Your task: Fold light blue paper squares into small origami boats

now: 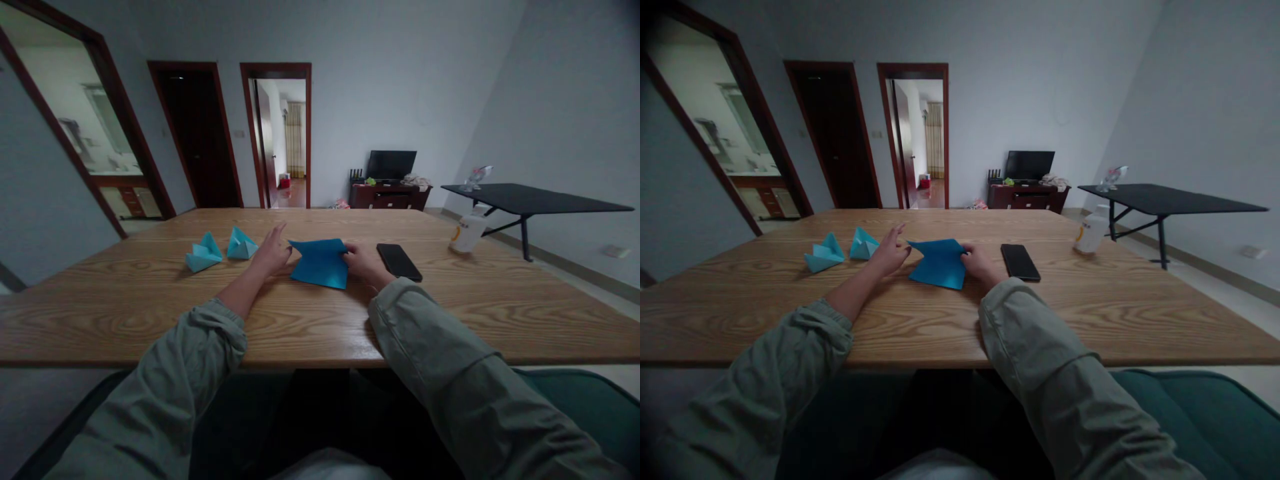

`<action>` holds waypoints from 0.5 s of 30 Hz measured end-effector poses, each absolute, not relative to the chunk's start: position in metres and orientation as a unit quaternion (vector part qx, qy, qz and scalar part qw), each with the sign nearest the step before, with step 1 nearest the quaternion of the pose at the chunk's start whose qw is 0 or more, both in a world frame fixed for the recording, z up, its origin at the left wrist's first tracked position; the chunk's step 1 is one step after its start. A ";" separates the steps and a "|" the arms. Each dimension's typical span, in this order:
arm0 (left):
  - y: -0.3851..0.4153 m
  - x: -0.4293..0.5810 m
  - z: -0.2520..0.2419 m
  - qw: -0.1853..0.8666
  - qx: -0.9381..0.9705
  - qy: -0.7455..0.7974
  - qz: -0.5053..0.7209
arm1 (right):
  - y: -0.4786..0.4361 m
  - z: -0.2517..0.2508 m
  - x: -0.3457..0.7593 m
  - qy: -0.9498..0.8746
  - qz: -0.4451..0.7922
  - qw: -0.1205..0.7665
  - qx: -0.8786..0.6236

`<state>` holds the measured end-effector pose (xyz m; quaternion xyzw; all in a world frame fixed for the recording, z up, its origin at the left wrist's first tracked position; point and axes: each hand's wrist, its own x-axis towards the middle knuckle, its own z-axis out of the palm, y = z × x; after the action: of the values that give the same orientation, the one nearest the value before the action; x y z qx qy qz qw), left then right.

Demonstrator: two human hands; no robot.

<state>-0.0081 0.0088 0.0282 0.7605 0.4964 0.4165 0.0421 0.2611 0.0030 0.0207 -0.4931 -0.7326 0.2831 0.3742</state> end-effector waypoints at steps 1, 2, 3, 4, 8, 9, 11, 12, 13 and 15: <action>0.008 -0.008 0.030 0.043 0.757 0.497 0.423 | 0.003 0.020 0.262 -0.762 0.240 0.347 -0.492; 0.007 -0.008 0.032 0.046 0.757 0.498 0.420 | 0.002 0.020 0.263 -0.789 0.208 0.315 -0.485; 0.006 -0.008 0.034 0.053 0.763 0.500 0.407 | 0.001 0.021 0.264 -0.811 0.190 0.280 -0.477; 0.005 -0.008 0.036 0.062 0.775 0.500 0.382 | 0.000 0.022 0.265 -0.828 0.186 0.246 -0.469; -0.005 -0.003 0.041 0.084 0.841 0.480 0.235 | 0.000 0.028 0.269 -0.844 0.227 0.164 -0.458; -0.008 0.000 0.041 0.075 0.853 0.473 0.206 | 0.001 0.029 0.270 -0.844 0.236 0.160 -0.455; -0.014 0.007 0.039 0.040 0.872 0.458 0.166 | 0.002 0.028 0.269 -0.839 0.236 0.165 -0.462; -0.017 0.012 0.037 0.019 0.880 0.448 0.153 | 0.001 0.027 0.266 -0.837 0.222 0.171 -0.469; -0.020 0.017 0.035 0.002 0.889 0.436 0.141 | 0.000 0.025 0.263 -0.839 0.198 0.176 -0.475; -0.024 0.029 0.030 -0.003 0.902 0.413 0.124 | -0.005 0.019 0.254 -0.852 0.134 0.175 -0.475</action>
<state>0.0287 -0.0236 0.0297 0.9022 0.4133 0.1236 -0.0034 0.2540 -0.0046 0.0193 -0.4754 -0.8517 0.1345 0.1746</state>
